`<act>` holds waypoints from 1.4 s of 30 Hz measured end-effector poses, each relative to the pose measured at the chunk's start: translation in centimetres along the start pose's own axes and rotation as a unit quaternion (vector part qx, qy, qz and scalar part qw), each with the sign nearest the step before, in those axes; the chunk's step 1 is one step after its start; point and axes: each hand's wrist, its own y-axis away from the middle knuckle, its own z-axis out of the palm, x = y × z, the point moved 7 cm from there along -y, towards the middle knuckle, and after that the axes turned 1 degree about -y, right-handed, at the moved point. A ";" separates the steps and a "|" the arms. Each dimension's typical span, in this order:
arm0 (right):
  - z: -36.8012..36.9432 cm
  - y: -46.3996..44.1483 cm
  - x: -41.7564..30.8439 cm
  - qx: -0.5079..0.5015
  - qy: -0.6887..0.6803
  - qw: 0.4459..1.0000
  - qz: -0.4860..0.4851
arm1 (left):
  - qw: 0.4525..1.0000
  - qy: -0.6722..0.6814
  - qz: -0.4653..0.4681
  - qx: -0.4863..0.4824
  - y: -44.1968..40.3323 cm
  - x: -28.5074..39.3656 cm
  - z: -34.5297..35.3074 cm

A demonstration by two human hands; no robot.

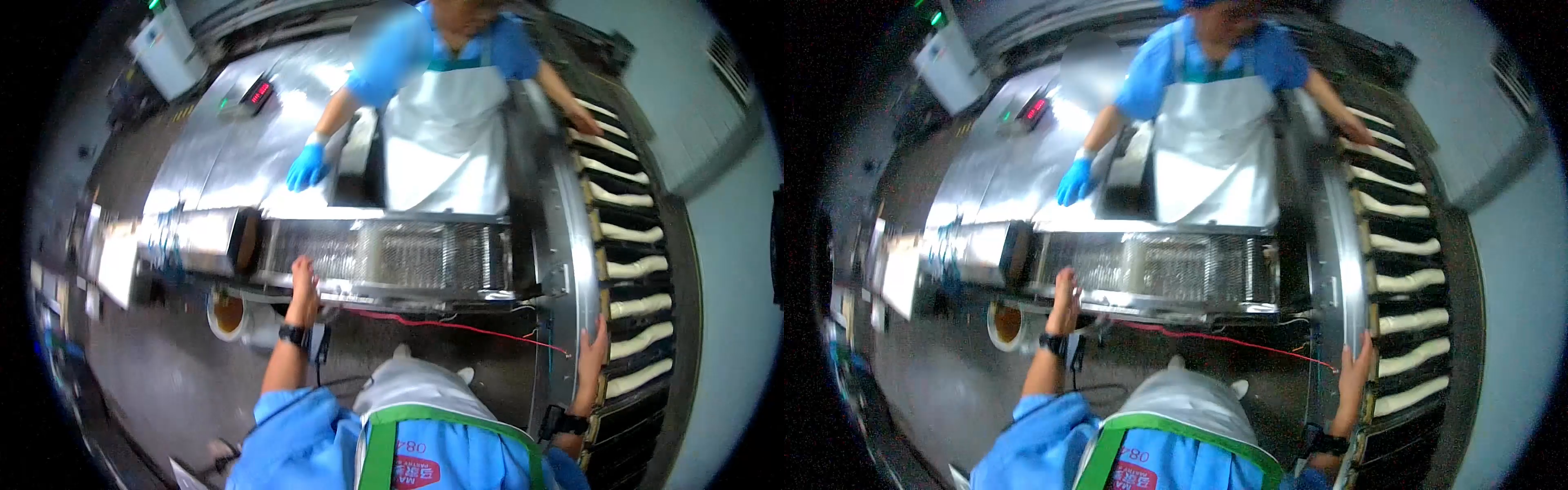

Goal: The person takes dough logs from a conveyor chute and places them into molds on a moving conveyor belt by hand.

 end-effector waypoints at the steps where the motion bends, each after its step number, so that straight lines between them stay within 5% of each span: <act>1: 0.7 0.3 -0.5 0.009 -0.009 1.000 0.004 | 0.998 0.006 -0.024 0.049 -0.8 -0.7 -1.3; 6: 3.7 1.5 -0.2 -0.004 -0.012 0.997 -0.082 | 0.993 0.070 -0.065 0.065 -7.6 -4.4 -8.3; 12: 5.1 3.8 -4.0 -0.009 0.023 0.993 -0.116 | 0.982 0.026 -0.080 0.170 -9.5 -1.1 -11.4; 23: 3.3 12.7 -4.3 0.107 0.068 0.984 -0.126 | 0.992 -0.107 0.051 -0.034 -18.2 0.6 -12.5; 30: 1.4 16.8 -0.7 0.053 0.079 0.995 0.006 | 0.992 -0.101 0.045 -0.061 -12.6 3.3 -6.9; 42: -6.3 24.6 7.9 0.120 0.141 0.977 0.110 | 0.976 -0.102 0.073 -0.179 4.6 6.7 0.9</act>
